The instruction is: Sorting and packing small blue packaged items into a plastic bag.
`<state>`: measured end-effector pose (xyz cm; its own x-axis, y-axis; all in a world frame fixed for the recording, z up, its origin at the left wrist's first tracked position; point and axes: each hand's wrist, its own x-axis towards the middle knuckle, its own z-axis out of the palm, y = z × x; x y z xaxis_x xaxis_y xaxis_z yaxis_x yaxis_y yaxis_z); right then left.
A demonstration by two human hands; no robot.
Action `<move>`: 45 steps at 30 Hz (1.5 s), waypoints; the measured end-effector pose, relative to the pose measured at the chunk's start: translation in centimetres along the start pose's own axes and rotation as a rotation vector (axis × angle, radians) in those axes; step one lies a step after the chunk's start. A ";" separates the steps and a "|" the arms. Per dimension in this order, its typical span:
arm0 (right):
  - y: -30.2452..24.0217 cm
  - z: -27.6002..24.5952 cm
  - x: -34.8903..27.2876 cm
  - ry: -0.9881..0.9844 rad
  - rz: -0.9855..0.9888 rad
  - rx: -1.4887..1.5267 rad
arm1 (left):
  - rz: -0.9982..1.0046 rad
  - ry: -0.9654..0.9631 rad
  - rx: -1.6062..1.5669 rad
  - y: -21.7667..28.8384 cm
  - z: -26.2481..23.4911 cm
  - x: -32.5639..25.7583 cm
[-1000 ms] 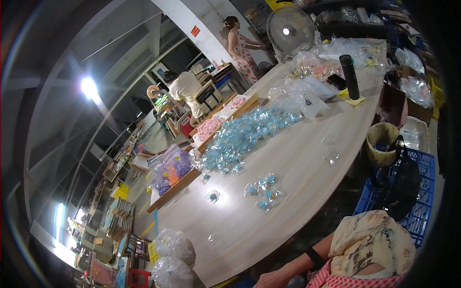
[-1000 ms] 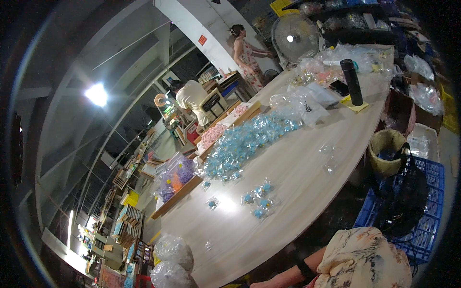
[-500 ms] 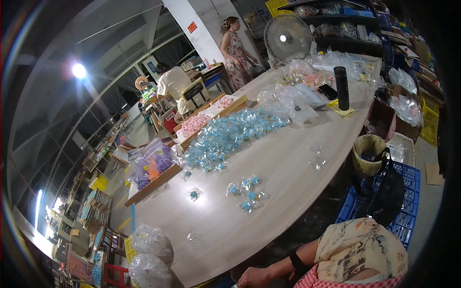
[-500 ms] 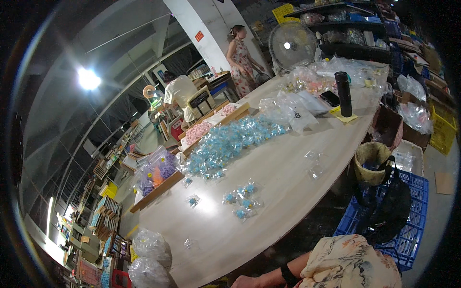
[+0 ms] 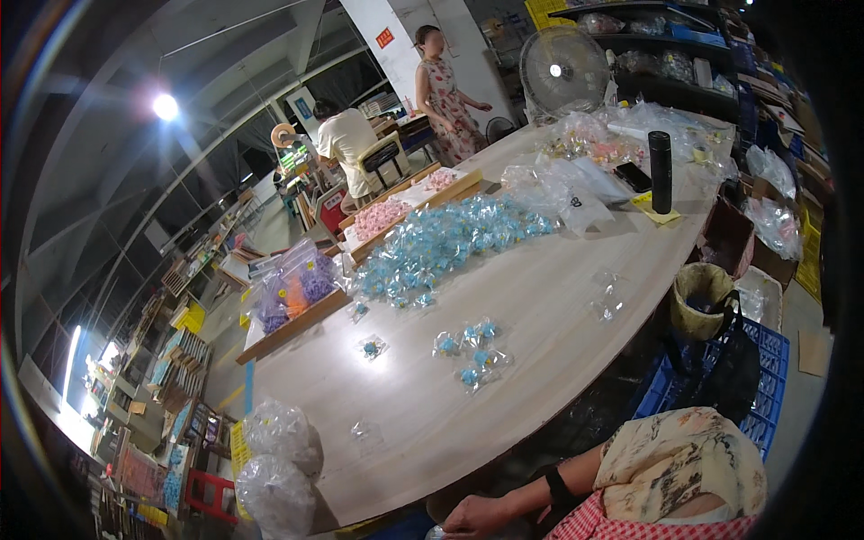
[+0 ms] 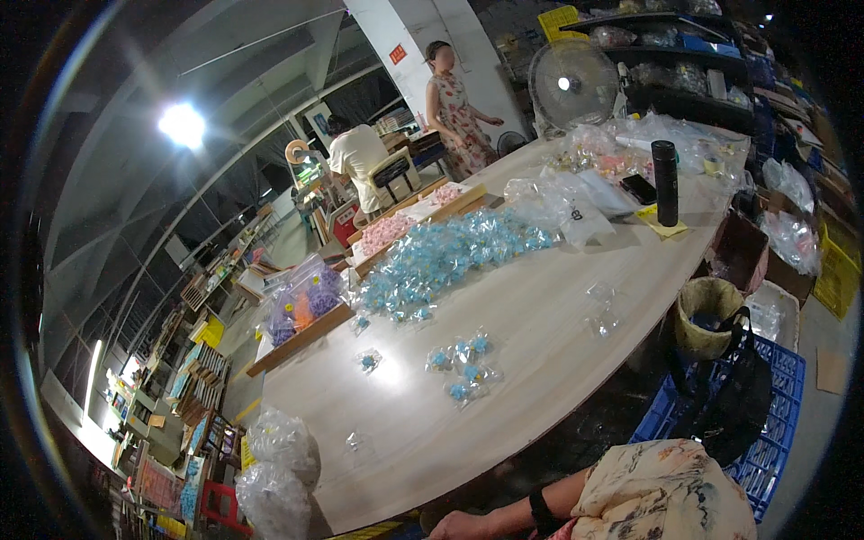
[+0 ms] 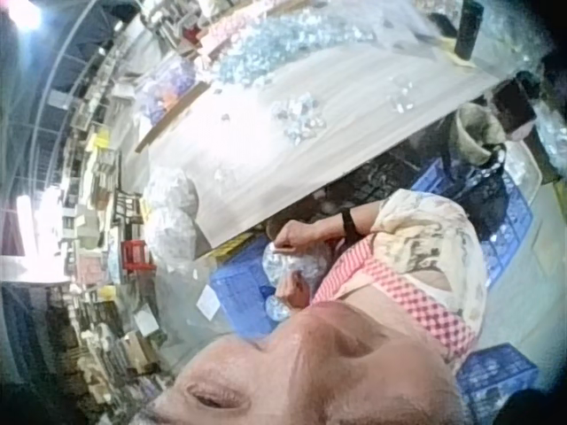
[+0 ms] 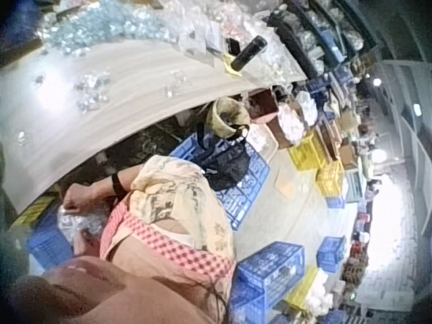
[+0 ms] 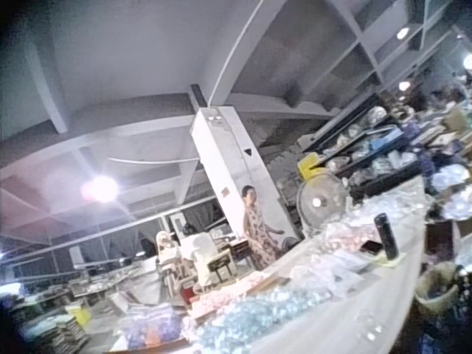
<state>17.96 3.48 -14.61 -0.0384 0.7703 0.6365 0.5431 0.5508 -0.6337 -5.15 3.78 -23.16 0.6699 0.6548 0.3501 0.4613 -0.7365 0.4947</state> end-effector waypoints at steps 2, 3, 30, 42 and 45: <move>0.2 0.1 -0.4 -0.006 0.018 -0.019 | 0.122 0.053 0.027 7.3 -4.6 4.4; 0.0 -0.2 -0.2 -0.012 0.027 0.005 | 0.239 0.117 0.063 10.1 -6.3 6.1; 0.1 1.4 -0.3 -0.043 0.018 0.038 | -0.069 0.242 0.173 5.7 -6.2 4.0; 0.7 1.5 -0.7 -0.061 -0.031 0.031 | 0.104 0.112 0.300 9.6 -7.7 5.4; 1.0 1.5 -0.7 -0.076 -0.027 0.011 | -0.011 0.047 0.300 10.2 -7.9 5.8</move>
<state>17.24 3.97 -16.33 -0.1168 0.7772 0.6183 0.5321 0.5746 -0.6218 -1.16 1.44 -9.79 0.6394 0.6648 0.3863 0.6242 -0.7422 0.2440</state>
